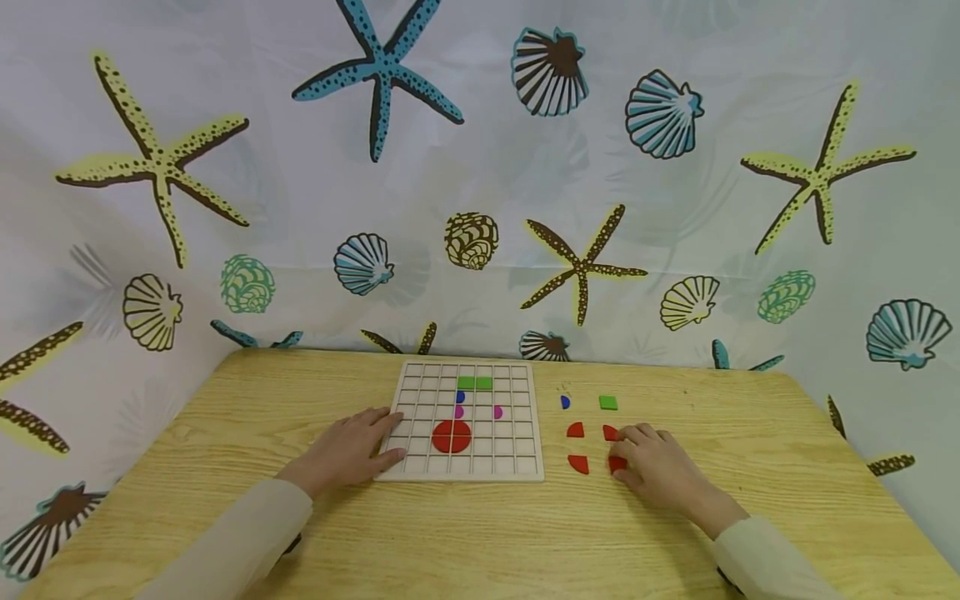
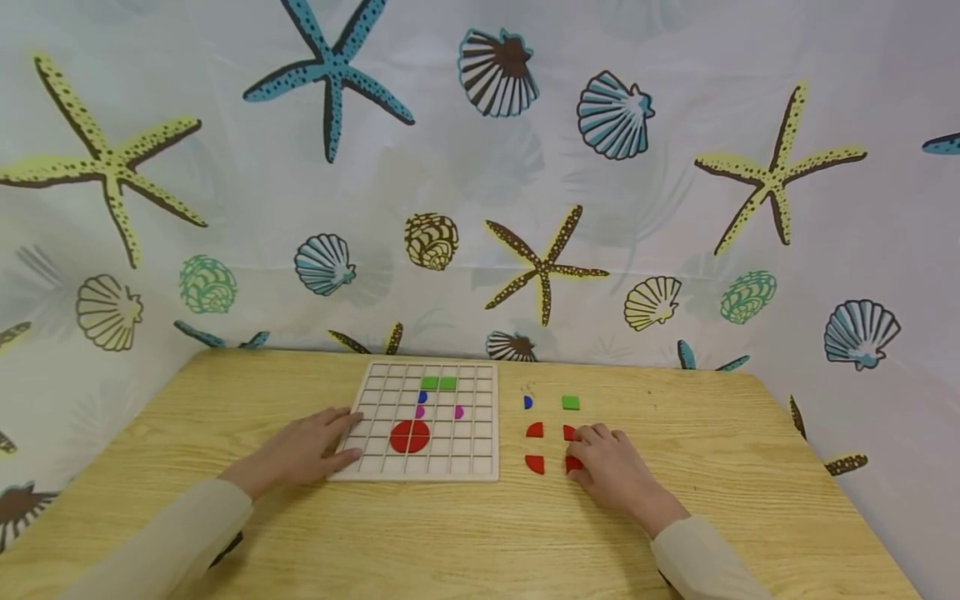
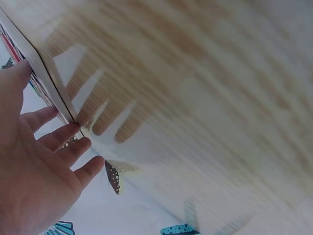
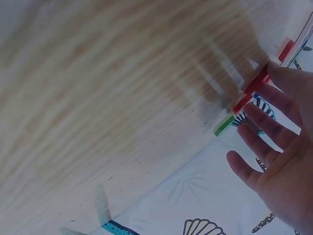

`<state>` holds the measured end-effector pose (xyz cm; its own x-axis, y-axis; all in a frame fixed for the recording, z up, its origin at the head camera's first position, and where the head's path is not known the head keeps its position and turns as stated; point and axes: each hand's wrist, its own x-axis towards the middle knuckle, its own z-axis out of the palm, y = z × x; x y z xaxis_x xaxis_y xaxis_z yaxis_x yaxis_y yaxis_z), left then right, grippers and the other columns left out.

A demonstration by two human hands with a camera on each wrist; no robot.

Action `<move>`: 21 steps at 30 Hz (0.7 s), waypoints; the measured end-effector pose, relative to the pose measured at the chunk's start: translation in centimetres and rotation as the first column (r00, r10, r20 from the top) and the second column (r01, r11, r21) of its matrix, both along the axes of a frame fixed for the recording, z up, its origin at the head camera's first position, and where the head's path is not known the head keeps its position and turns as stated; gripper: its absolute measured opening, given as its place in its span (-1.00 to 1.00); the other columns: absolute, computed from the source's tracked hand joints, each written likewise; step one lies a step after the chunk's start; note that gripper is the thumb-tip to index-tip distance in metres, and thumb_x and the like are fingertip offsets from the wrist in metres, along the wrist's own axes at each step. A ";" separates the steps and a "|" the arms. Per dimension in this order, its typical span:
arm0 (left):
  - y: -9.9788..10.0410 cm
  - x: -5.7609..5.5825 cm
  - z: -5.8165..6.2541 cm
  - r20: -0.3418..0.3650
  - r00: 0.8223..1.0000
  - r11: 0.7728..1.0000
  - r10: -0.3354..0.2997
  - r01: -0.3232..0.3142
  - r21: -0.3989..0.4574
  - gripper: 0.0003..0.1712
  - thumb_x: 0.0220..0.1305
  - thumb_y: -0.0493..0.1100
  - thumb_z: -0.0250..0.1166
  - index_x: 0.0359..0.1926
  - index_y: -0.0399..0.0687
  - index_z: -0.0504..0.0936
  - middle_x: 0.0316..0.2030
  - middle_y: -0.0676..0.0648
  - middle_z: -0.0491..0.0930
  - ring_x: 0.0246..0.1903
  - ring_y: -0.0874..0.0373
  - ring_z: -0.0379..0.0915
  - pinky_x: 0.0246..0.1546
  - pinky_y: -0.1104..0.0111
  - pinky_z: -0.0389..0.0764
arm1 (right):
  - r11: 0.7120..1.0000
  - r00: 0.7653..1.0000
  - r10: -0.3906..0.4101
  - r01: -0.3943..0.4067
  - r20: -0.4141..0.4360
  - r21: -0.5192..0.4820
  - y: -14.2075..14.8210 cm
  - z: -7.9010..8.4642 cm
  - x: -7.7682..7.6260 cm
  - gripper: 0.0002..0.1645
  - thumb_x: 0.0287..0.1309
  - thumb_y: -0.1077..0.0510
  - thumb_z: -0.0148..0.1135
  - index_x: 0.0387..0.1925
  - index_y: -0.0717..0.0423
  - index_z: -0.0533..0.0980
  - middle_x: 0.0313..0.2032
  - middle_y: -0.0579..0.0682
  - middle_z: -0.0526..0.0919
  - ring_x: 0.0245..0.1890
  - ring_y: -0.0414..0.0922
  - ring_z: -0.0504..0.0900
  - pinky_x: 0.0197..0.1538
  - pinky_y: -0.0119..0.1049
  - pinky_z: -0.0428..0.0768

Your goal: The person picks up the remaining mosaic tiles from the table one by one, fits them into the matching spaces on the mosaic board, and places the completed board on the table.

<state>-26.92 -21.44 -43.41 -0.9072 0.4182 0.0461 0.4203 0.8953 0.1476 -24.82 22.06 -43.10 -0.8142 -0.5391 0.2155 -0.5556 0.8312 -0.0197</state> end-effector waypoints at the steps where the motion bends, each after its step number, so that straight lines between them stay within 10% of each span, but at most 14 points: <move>1: 0.0 0.0 0.0 -0.002 1.000 1.000 -0.002 0.002 -0.001 -0.28 0.25 0.19 0.08 0.29 -0.14 0.28 0.24 -0.28 0.28 0.22 -0.23 0.21 0.13 -0.10 0.26 | 1.000 1.000 0.000 0.000 0.002 0.001 0.0 0.0 0.0 -0.84 0.02 0.08 0.31 -0.31 -0.02 0.57 -0.18 -0.08 0.53 -0.08 -0.03 0.46 -0.05 0.02 0.47; 21: -0.2 -0.1 -0.6 -0.050 0.998 1.000 -0.031 0.031 0.001 -0.31 0.25 0.16 0.10 0.26 -0.17 0.30 0.21 -0.29 0.31 0.20 -0.20 0.24 0.11 -0.10 0.28 | 0.999 0.999 0.034 -0.034 0.029 -0.010 0.1 0.3 -0.4 -0.83 0.04 0.06 0.30 -0.30 0.00 0.56 -0.26 -0.10 0.55 -0.23 -0.09 0.47 -0.14 -0.01 0.49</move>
